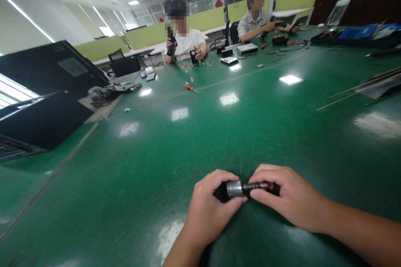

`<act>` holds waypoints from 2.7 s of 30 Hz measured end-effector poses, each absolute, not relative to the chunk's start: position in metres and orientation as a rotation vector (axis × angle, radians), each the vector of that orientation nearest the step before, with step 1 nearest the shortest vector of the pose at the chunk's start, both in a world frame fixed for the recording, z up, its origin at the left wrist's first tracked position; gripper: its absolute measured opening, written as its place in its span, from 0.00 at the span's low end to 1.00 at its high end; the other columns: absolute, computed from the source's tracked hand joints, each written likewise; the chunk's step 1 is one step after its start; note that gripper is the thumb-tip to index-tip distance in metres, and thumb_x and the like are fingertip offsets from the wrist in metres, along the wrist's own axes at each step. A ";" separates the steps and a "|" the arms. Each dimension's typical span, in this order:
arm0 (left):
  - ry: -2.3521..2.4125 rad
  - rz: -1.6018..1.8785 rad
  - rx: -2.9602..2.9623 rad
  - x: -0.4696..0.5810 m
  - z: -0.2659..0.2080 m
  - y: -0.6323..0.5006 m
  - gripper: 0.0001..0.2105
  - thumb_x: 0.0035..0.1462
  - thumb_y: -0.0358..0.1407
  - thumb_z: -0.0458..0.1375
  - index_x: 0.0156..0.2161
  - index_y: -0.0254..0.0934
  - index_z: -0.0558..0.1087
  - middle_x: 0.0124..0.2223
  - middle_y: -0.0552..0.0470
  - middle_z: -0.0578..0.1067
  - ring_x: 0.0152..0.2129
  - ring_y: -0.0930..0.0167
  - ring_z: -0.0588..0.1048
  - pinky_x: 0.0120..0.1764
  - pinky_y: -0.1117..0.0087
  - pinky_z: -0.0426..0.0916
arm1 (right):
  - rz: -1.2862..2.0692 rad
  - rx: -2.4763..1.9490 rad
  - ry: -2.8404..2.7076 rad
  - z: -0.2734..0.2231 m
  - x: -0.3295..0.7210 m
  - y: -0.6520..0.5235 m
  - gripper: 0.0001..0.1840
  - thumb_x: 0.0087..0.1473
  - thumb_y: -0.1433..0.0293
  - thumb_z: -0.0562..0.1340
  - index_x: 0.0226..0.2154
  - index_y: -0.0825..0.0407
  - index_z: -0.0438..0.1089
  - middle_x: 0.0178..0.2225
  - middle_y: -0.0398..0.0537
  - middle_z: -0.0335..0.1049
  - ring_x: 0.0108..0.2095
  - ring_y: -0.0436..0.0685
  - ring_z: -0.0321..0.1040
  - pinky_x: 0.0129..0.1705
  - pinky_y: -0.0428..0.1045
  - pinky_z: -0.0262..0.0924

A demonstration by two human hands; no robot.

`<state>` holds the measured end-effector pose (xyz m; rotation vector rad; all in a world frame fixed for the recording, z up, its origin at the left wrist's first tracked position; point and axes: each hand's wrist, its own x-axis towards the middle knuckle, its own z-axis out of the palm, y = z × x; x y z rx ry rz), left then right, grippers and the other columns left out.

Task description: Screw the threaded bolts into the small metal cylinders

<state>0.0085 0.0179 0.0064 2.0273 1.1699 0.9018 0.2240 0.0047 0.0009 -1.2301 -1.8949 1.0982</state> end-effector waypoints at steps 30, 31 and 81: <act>1.218 0.946 1.947 0.008 0.013 0.018 0.14 0.45 0.28 0.70 0.38 0.42 0.77 0.35 0.57 0.79 0.32 0.70 0.76 0.37 0.70 0.67 | 1.202 -1.255 -1.728 0.000 0.225 0.006 0.08 0.59 0.64 0.63 0.33 0.48 0.77 0.29 0.43 0.67 0.30 0.52 0.63 0.33 0.48 0.55; 1.226 0.948 1.938 0.008 0.013 0.018 0.14 0.45 0.29 0.70 0.38 0.42 0.77 0.35 0.57 0.79 0.32 0.70 0.76 0.37 0.70 0.67 | 1.212 -1.249 -1.710 -0.001 0.226 0.006 0.09 0.59 0.64 0.62 0.33 0.49 0.77 0.29 0.43 0.67 0.30 0.52 0.63 0.33 0.48 0.55; 1.273 0.889 1.866 0.006 0.013 0.019 0.13 0.46 0.30 0.69 0.39 0.42 0.77 0.36 0.54 0.80 0.33 0.67 0.77 0.38 0.67 0.68 | 1.310 -1.242 -1.606 0.000 0.227 0.006 0.13 0.60 0.60 0.61 0.30 0.51 0.74 0.27 0.43 0.65 0.30 0.53 0.61 0.32 0.48 0.55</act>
